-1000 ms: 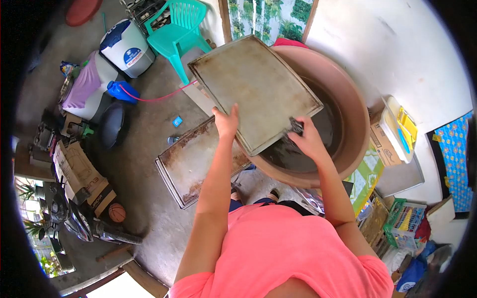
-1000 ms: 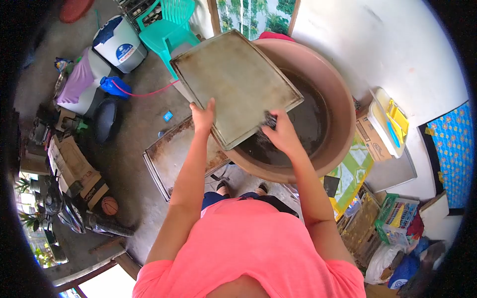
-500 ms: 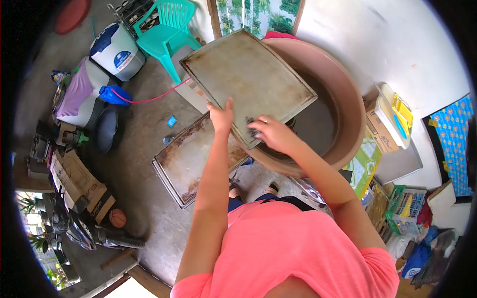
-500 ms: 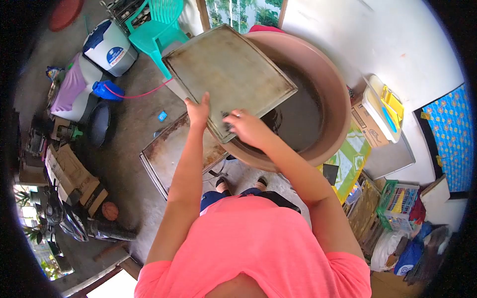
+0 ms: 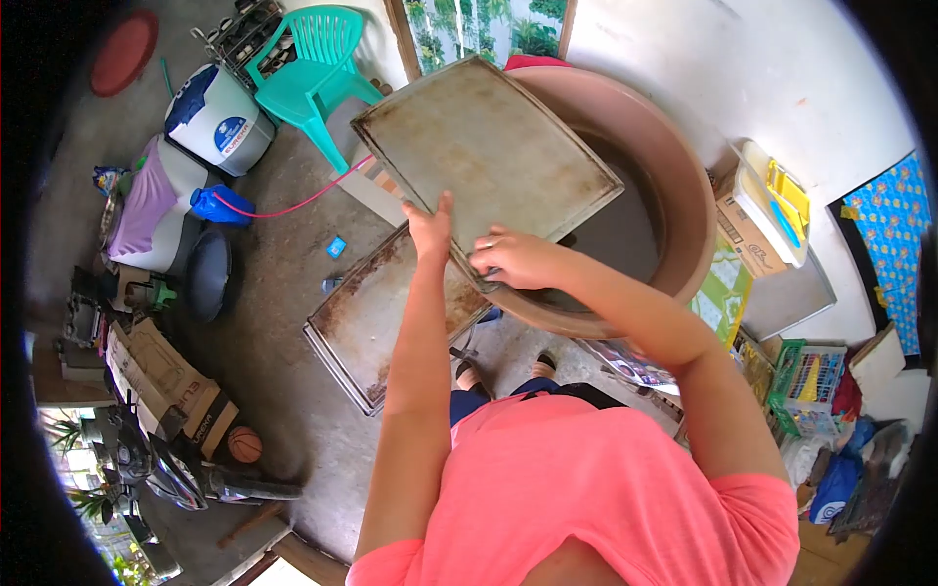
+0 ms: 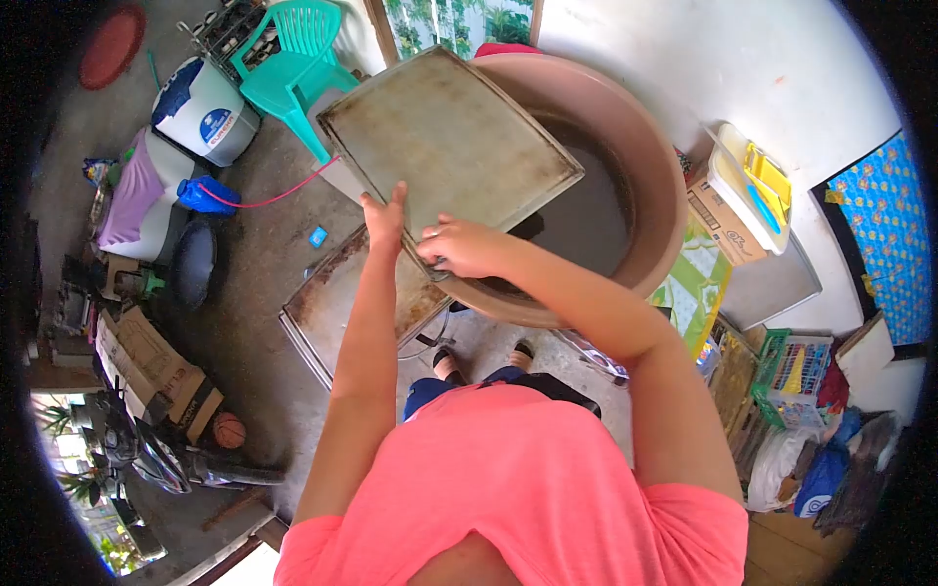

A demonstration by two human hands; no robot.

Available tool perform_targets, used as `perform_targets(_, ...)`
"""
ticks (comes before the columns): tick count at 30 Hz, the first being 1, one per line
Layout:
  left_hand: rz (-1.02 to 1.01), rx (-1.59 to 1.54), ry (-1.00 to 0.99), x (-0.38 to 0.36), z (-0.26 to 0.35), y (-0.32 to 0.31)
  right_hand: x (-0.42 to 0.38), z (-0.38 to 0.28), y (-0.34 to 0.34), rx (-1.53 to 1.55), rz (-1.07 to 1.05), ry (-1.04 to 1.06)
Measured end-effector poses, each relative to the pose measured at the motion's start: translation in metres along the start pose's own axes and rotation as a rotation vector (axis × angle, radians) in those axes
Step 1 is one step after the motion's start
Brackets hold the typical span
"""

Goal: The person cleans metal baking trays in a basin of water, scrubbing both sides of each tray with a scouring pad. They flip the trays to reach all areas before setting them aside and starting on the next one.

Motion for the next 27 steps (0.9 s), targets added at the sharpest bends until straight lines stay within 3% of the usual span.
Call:
perform_targets(4,0.024,-0.010,-0.056,0.004,-0.006,-0.005,-0.008,0.024,0.038,-0.260,-0.158,-0.046)
perform_targets(7,0.015,0.035,-0.018,-0.002,0.006,0.002,0.015,0.003,0.010,-0.165,-0.084,0.210)
perform_targets(10,0.035,0.042,-0.033,-0.003,0.008,0.003,0.018,-0.005,0.002,-0.134,-0.104,0.179)
perform_targets(14,0.025,0.019,-0.016,-0.006,0.011,0.003,0.002,0.029,0.037,-0.301,-0.284,0.118)
perform_targets(19,0.029,0.098,0.017,-0.007,0.018,0.007,0.030,-0.002,0.002,-0.135,-0.226,0.249)
perform_targets(27,0.023,0.055,0.005,-0.006,0.015,0.004,0.005,0.038,0.035,-0.174,-0.287,0.122)
Point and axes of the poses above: each hand's wrist, its own x-axis towards the middle knuckle, its own y-axis out of the back of the hand, z = x × y, the point moved 3 cm from there along x, towards the middle knuckle, and after that the axes turned 15 degrees about z, right-handed, at the moved point
